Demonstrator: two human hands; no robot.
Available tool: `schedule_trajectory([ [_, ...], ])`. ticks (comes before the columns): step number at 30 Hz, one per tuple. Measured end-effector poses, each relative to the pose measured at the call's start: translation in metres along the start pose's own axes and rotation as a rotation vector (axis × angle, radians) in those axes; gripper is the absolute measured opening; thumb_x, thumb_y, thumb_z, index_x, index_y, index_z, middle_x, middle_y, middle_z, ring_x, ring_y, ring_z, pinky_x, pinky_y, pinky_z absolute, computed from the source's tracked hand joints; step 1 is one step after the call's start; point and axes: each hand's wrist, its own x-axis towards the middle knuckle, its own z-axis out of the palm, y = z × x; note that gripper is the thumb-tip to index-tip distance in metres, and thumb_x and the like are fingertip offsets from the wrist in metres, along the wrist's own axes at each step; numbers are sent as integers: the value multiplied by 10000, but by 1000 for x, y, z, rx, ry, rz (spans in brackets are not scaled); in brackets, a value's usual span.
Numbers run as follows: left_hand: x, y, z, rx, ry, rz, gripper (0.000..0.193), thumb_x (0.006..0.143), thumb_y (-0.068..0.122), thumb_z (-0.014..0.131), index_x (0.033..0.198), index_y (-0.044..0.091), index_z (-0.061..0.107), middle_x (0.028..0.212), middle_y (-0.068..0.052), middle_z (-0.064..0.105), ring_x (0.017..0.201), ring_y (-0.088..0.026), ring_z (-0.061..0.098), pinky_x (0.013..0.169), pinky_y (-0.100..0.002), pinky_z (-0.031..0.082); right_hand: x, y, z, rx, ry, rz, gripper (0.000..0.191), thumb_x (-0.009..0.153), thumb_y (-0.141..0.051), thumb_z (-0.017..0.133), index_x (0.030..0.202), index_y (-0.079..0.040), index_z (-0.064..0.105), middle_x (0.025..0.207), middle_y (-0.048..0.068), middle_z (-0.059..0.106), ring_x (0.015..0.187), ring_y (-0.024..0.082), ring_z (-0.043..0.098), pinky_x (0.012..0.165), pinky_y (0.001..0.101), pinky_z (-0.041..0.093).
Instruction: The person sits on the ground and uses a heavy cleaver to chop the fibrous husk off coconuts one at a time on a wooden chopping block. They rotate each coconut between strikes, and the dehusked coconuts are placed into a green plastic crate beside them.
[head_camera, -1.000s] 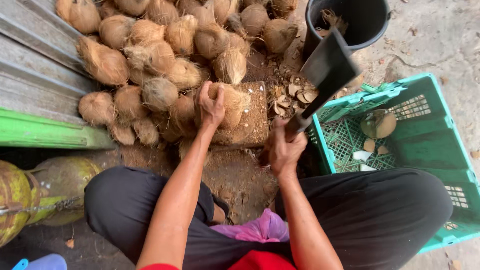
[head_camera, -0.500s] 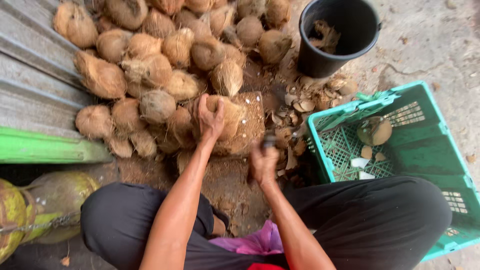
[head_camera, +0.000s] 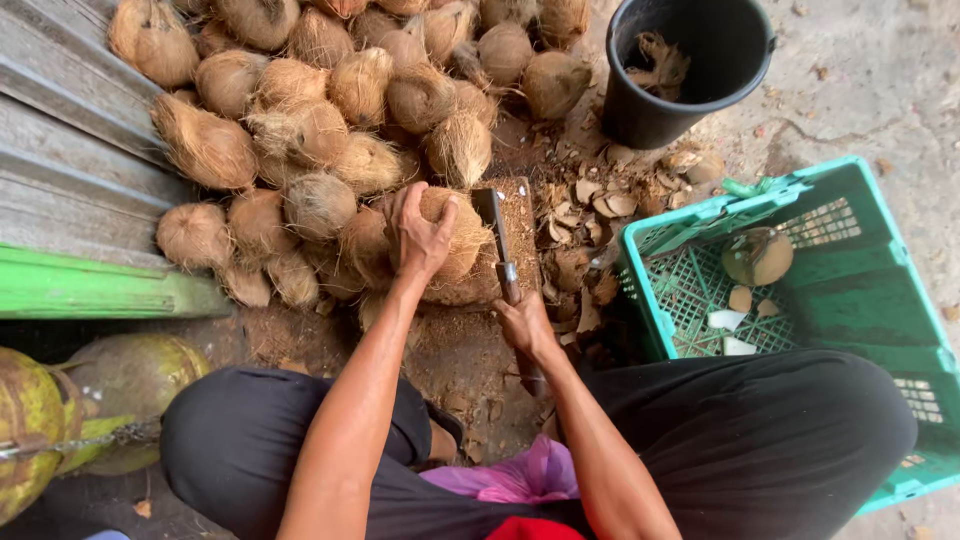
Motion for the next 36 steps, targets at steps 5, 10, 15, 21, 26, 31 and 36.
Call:
schedule_trajectory([
  [5,-5,-26,-37,-136,7,-130,687,913,630,580,1401,147,598,1417,-159,534,1277,-327,527,1036,-573,459,1,24,-3,-189,73,-398,121,910,-205,673,945,-92,697,599,19,517,534,125,480,513,373,439],
  [10,-15,-28,-56,-432,23,-581,853,691,601,809,1370,168,528,1373,-155,520,1258,-319,547,1019,-612,459,-9,22,4,-357,98,-402,510,991,-259,741,750,96,466,620,88,476,558,181,421,525,403,417],
  [15,-24,-12,-62,-536,106,-448,825,656,611,808,1315,137,662,1451,-150,579,1357,-327,529,1091,-625,393,-36,-8,4,-188,51,-444,136,905,-178,671,782,-121,675,676,-20,649,517,102,537,508,348,483],
  [21,-31,-17,-33,-370,-48,-142,839,808,679,674,1434,141,518,1467,-187,539,1316,-340,568,1067,-571,490,-56,-44,-19,112,167,-560,386,999,-240,698,680,-93,536,577,-14,527,437,78,439,381,287,368],
  [26,-27,-24,-22,-303,9,-121,780,911,684,575,1427,100,566,1481,-202,569,1349,-352,560,1092,-562,454,-52,-29,-15,92,206,-400,348,965,-251,694,689,-110,536,558,-5,517,399,97,414,339,297,348],
  [31,-26,-25,-23,-346,52,-160,775,896,691,570,1399,102,589,1467,-186,580,1329,-334,582,1102,-554,463,-41,-22,-21,-185,71,-323,346,972,-317,671,711,-123,552,578,-22,557,436,91,486,388,311,440],
  [36,-27,-33,-28,-424,2,-83,807,890,679,630,1404,58,590,1437,-197,623,1347,-354,588,1153,-563,461,-42,-41,-28,-40,230,-541,409,984,-341,698,713,-84,531,600,1,522,483,110,443,427,330,416],
])
